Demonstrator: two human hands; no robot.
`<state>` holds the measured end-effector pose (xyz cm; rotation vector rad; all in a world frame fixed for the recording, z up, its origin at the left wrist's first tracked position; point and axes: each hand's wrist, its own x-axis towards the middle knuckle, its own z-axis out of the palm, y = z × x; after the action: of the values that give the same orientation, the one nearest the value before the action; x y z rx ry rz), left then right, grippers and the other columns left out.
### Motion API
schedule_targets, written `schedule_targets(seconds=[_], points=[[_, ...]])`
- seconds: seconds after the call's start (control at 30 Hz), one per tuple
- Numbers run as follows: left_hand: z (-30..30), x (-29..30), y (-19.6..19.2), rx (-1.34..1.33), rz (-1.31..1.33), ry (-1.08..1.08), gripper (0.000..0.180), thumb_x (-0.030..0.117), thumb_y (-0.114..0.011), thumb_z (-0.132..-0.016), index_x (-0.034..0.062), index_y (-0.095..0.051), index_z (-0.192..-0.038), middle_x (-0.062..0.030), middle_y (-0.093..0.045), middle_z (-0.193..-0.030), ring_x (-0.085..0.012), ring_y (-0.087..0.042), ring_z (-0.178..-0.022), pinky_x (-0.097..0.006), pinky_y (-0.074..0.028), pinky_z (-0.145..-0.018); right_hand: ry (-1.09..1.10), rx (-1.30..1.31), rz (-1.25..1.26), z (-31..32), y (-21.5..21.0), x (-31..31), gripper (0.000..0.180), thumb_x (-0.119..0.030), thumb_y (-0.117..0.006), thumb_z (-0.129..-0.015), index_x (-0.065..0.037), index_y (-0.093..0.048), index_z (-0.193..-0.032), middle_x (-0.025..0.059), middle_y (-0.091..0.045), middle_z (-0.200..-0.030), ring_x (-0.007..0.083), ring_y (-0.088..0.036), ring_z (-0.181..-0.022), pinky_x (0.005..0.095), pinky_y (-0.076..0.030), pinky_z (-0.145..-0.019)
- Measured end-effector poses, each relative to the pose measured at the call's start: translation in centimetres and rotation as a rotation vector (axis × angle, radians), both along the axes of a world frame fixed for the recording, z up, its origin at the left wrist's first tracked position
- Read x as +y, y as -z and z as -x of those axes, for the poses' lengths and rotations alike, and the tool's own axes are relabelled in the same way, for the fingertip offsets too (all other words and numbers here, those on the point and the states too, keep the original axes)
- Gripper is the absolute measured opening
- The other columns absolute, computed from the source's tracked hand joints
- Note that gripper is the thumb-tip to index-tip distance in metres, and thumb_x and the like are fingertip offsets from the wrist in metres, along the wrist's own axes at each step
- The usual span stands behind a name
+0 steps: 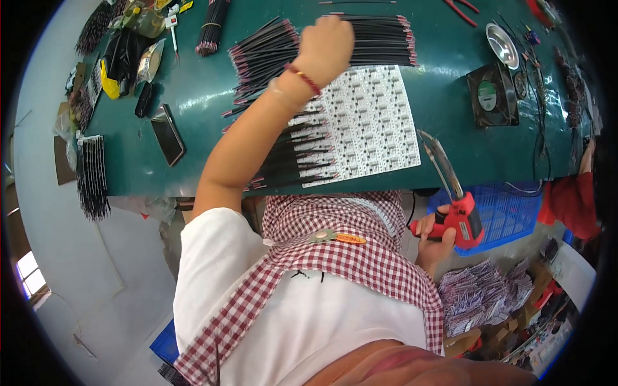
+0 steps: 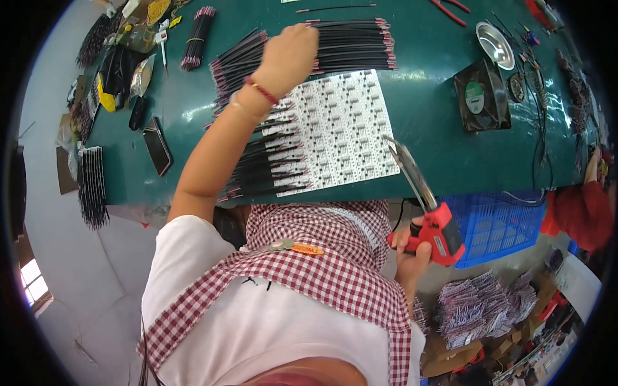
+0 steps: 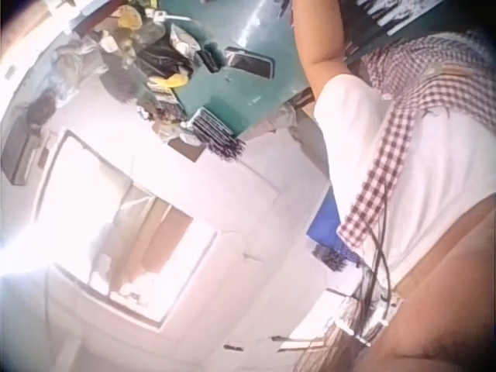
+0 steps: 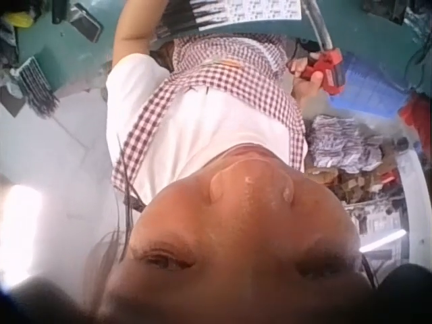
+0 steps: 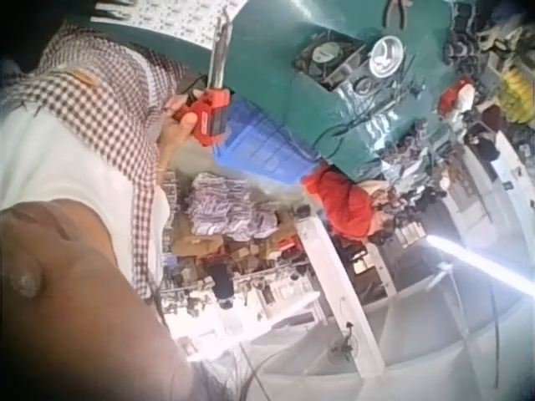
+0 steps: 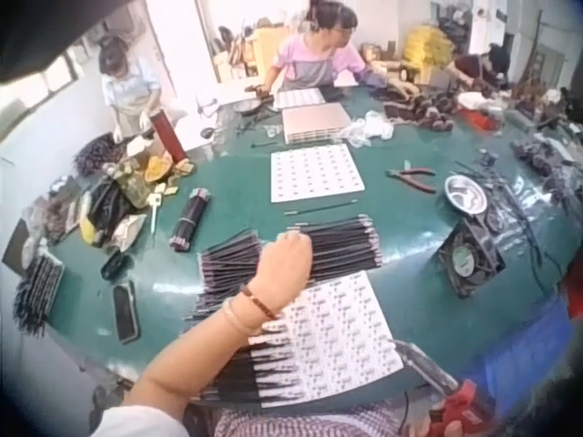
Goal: The person attaches wires to a circuit board panel by positioning wire ends onto the board and soldering them in place with a soldering iron.
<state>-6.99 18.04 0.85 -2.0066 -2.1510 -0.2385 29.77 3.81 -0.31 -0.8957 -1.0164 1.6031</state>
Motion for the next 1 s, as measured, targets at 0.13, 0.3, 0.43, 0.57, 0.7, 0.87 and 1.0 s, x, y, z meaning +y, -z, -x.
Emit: schedule_targets(seconds=[0.13,0.3,0.43,0.57,0.7,0.87,1.0], points=[[4.7,-4.7,-0.8,0.085,0.246,-0.155,0.034,0.024,-0.076,-0.067,0.0038,-0.059,-0.089,-0.0101,-0.060,-0.093,-0.0290,-0.060,-0.091,-0.043,-0.053,-0.071,0.100,0.004,0.043,-0.6,0.2,-0.4,0.059,-0.052,-0.053,-0.090,0.001,-0.045,-0.113,0.0052,-0.047,-0.059,0.0126,-0.040,-0.044,0.0286,-0.038,-0.046],[6.6,-8.2,1.6,-0.131,0.125,-0.140,0.035,0.016,-0.073,-0.073,0.0064,-0.054,-0.101,-0.0085,-0.056,-0.096,-0.0276,-0.055,-0.096,-0.040,-0.046,-0.079,0.106,0.079,0.120,-0.5,0.5,2.0,0.056,-0.050,-0.052,-0.091,0.001,-0.044,-0.113,0.0055,-0.048,-0.060,0.0122,-0.041,-0.044,0.0283,-0.037,-0.044],[7.5,-8.4,3.7,-0.199,-0.077,0.000,0.028,0.011,-0.068,-0.076,0.0055,-0.055,-0.100,-0.0093,-0.055,-0.094,-0.0270,-0.053,-0.093,-0.036,-0.042,-0.078,0.008,0.110,0.060,-0.3,-0.1,4.0,0.054,-0.049,-0.049,-0.093,-0.001,-0.045,-0.115,0.0054,-0.049,-0.063,0.0113,-0.041,-0.045,0.0273,-0.038,-0.047],[7.3,-8.6,4.4,-0.220,-0.134,0.008,0.024,0.007,-0.063,-0.079,0.0012,-0.054,-0.101,-0.0122,-0.054,-0.096,-0.0294,-0.052,-0.093,-0.039,-0.042,-0.079,-0.028,0.133,0.023,0.4,-0.6,4.3,0.053,-0.049,-0.047,-0.094,-0.001,-0.046,-0.117,0.0048,-0.049,-0.065,0.0103,-0.041,-0.047,0.0258,-0.039,-0.049],[8.3,-8.4,3.9,-0.307,-0.213,-0.019,0.021,0.006,-0.060,-0.082,-0.0004,-0.053,-0.101,-0.0147,-0.052,-0.096,-0.0321,-0.051,-0.092,-0.040,-0.043,-0.080,-0.023,0.141,0.019,1.3,-1.1,4.1,0.053,-0.049,-0.047,-0.094,-0.001,-0.046,-0.117,0.0046,-0.049,-0.064,0.0101,-0.041,-0.046,0.0249,-0.038,-0.049],[9.3,-8.0,1.5,-0.674,-0.108,-0.194,0.013,0.009,-0.052,-0.092,-0.0033,-0.050,-0.095,-0.0172,-0.061,-0.087,-0.0367,-0.059,-0.079,-0.043,-0.048,-0.071,-0.009,0.125,0.026,2.0,-1.5,4.2,0.053,-0.048,-0.046,-0.095,-0.001,-0.046,-0.117,0.0045,-0.050,-0.065,0.0099,-0.041,-0.046,0.0248,-0.038,-0.050],[8.9,-8.2,0.6,-0.905,-0.160,-0.181,0.015,0.009,-0.046,-0.097,-0.0052,-0.052,-0.097,-0.0140,-0.066,-0.081,-0.0247,-0.064,-0.068,-0.033,-0.052,-0.066,-0.040,0.108,0.003,2.5,-1.9,4.6,0.053,-0.048,-0.045,-0.095,-0.001,-0.046,-0.118,0.0041,-0.049,-0.065,0.0095,-0.041,-0.047,0.0245,-0.038,-0.050]])
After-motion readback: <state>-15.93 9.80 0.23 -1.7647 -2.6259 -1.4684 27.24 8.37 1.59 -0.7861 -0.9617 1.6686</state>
